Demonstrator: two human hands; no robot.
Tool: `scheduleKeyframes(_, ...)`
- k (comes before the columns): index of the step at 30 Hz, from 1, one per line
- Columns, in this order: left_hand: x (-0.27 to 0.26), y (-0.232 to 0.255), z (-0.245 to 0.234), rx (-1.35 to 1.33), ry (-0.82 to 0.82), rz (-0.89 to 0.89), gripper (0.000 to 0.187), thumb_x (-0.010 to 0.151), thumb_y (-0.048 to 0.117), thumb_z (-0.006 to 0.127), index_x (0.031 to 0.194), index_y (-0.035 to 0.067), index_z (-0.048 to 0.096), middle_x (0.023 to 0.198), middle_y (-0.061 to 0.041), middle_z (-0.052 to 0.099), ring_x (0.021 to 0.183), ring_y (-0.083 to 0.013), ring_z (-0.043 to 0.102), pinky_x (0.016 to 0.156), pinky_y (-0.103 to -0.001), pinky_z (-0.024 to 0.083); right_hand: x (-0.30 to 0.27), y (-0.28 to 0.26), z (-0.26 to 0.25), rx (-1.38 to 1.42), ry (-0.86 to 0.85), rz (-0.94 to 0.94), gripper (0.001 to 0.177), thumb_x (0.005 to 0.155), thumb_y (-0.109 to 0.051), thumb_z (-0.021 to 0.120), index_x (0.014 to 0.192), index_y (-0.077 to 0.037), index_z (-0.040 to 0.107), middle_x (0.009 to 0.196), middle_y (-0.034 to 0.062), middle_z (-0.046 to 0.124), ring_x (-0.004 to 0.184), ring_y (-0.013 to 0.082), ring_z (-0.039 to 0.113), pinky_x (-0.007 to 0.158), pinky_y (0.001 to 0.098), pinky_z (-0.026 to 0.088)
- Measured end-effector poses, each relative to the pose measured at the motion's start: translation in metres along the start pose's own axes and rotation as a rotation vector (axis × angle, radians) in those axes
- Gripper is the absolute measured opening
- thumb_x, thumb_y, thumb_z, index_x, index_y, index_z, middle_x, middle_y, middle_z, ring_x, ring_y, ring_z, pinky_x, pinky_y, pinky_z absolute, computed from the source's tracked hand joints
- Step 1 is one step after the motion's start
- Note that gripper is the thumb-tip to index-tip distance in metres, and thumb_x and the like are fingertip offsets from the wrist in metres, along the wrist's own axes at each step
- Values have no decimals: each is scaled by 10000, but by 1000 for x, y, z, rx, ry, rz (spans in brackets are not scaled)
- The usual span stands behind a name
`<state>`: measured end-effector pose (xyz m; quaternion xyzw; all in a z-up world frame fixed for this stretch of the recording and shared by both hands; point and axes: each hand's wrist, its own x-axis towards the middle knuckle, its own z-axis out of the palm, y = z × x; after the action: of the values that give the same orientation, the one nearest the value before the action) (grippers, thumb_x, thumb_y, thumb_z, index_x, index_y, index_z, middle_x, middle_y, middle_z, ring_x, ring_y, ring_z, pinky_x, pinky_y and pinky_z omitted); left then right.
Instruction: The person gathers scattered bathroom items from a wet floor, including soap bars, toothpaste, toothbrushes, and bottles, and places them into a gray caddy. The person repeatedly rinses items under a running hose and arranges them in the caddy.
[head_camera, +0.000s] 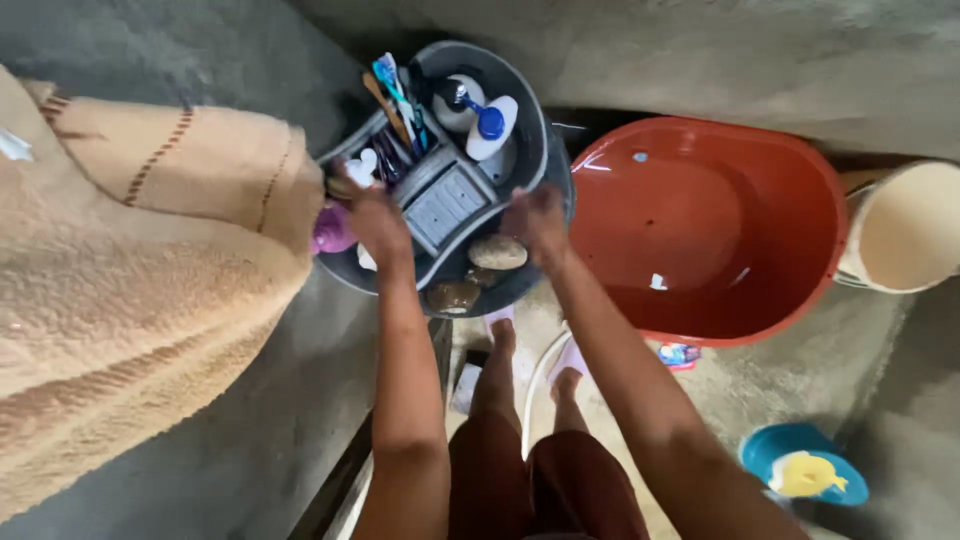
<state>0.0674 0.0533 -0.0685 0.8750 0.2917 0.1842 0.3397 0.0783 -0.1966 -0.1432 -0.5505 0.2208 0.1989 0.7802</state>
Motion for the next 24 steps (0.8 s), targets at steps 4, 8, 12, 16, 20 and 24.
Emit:
scheduleKeyframes(4, -45, 33, -40, -15, -87, 97, 897, 879, -18, 704, 1619, -57, 199, 1468, -310, 494, 1319, -450, 511, 1126, -530, 390, 68, -6, -10, -113, 192, 24, 418, 941, -99, 690, 1243, -112, 402, 963, 65, 578, 785, 221, 646, 665, 435, 653)
scheduleKeyframes(8, -110, -5, -60, 353, 15, 92, 738, 828, 31, 761, 1496, 37, 450, 1539, -261, 437, 1410, -446, 455, 1185, -509, 348, 55, -15, -25, -220, 156, -27, 373, 933, -29, 675, 1209, -61, 427, 1030, 92, 558, 821, 265, 693, 631, 468, 651)
scheduleKeyframes(12, -145, -33, -56, 336, -65, -199, 631, 868, 79, 759, 1458, 92, 535, 1609, -285, 291, 1439, -455, 375, 1087, -522, 393, 26, -34, -56, -235, 99, -24, 317, 966, -45, 628, 1225, -52, 444, 1110, 136, 628, 921, 290, 745, 720, 472, 644)
scheduleKeyframes(16, -157, -54, -44, 187, -146, -231, 646, 882, 46, 737, 1484, 79, 505, 1662, -259, 262, 1483, -430, 389, 1114, -474, 477, 12, -43, -71, -234, 85, 8, 320, 980, -64, 633, 1233, -48, 439, 1130, 127, 634, 968, 269, 737, 773, 470, 669)
scheduleKeyframes(20, -149, -48, -50, 130, -139, -259, 700, 870, 30, 718, 1513, 47, 442, 1636, -285, 275, 1408, -443, 467, 1093, -472, 500, 5, -42, -77, -228, 60, 40, 362, 995, -80, 666, 1284, -74, 448, 1144, 89, 629, 989, 231, 711, 836, 461, 637)
scheduleKeyframes(24, -161, -21, -64, 126, -24, -127, 603, 839, 18, 694, 1403, 6, 482, 1518, -299, 365, 1410, -463, 428, 1096, -540, 423, -28, -17, -121, -13, -18, -7, 550, 913, -22, 679, 1365, -200, 422, 1132, 29, 617, 1001, 170, 661, 881, 396, 576)
